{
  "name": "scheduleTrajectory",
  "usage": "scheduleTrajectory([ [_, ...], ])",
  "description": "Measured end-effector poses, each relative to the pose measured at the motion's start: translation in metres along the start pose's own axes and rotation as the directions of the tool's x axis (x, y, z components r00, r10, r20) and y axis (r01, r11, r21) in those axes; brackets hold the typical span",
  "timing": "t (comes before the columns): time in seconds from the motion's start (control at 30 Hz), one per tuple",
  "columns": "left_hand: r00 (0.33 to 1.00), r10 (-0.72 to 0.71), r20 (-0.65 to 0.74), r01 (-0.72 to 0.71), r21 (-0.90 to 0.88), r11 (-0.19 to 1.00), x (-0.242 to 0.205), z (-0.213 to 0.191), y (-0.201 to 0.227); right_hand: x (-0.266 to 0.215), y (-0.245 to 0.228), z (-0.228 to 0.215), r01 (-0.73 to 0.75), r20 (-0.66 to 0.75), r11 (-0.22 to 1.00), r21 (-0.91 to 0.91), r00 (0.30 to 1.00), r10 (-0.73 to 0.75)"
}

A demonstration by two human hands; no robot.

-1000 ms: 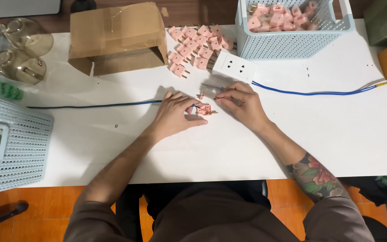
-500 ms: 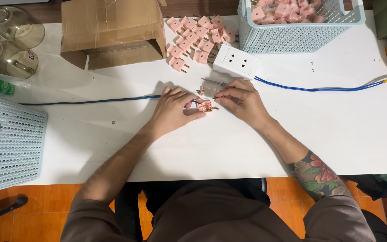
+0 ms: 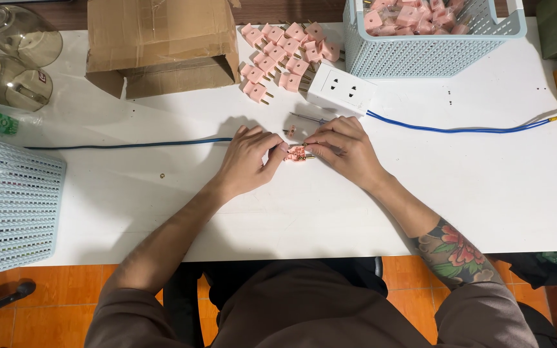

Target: The person assembles pink electrical plug adapters by hand on a white table. They pick up the plastic components, align them, and use a screwdriver to tighten the internal screws, securing the parts together. The completed adapters are placed on the table next to a pile of similar items.

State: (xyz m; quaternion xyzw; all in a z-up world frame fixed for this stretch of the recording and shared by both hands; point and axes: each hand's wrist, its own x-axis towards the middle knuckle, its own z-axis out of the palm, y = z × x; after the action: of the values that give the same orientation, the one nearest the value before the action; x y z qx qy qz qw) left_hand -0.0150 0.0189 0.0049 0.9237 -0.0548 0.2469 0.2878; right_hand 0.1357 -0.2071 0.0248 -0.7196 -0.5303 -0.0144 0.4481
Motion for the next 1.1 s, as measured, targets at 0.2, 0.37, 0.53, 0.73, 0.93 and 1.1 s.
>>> scheduleTrajectory([
  [0.2, 1.000, -0.002, 0.000, 0.002, -0.019, 1.000, 0.000, 0.002, 0.000, 0.000, -0.004, 0.001, 0.018, 0.000, 1.000, -0.013, 1.000, -0.018],
  [0.37, 1.000, 0.010, -0.003, -0.010, -0.031, 0.999, 0.001, -0.001, 0.003, 0.000, -0.003, 0.002, 0.047, 0.002, 0.998, -0.033, 0.999, -0.047],
  [0.53, 1.000, 0.006, -0.005, -0.006, -0.034, 0.999, 0.001, -0.001, 0.005, -0.001, -0.003, 0.003, 0.059, 0.007, 0.997, -0.048, 0.998, -0.058],
  [0.73, 1.000, 0.019, 0.018, -0.019, -0.021, 1.000, 0.001, 0.001, 0.002, -0.001, -0.002, 0.005, 0.086, 0.005, 0.995, -0.049, 0.996, -0.086],
  [0.93, 0.999, 0.014, 0.039, -0.013, -0.026, 1.000, 0.000, 0.004, 0.001, -0.001, -0.001, 0.008, 0.101, -0.003, 0.994, -0.052, 0.995, -0.101],
  [1.1, 0.996, -0.030, 0.084, 0.033, -0.037, 0.999, -0.003, 0.008, 0.000, -0.003, 0.002, 0.013, 0.057, 0.020, 0.998, -0.033, 0.998, -0.057],
])
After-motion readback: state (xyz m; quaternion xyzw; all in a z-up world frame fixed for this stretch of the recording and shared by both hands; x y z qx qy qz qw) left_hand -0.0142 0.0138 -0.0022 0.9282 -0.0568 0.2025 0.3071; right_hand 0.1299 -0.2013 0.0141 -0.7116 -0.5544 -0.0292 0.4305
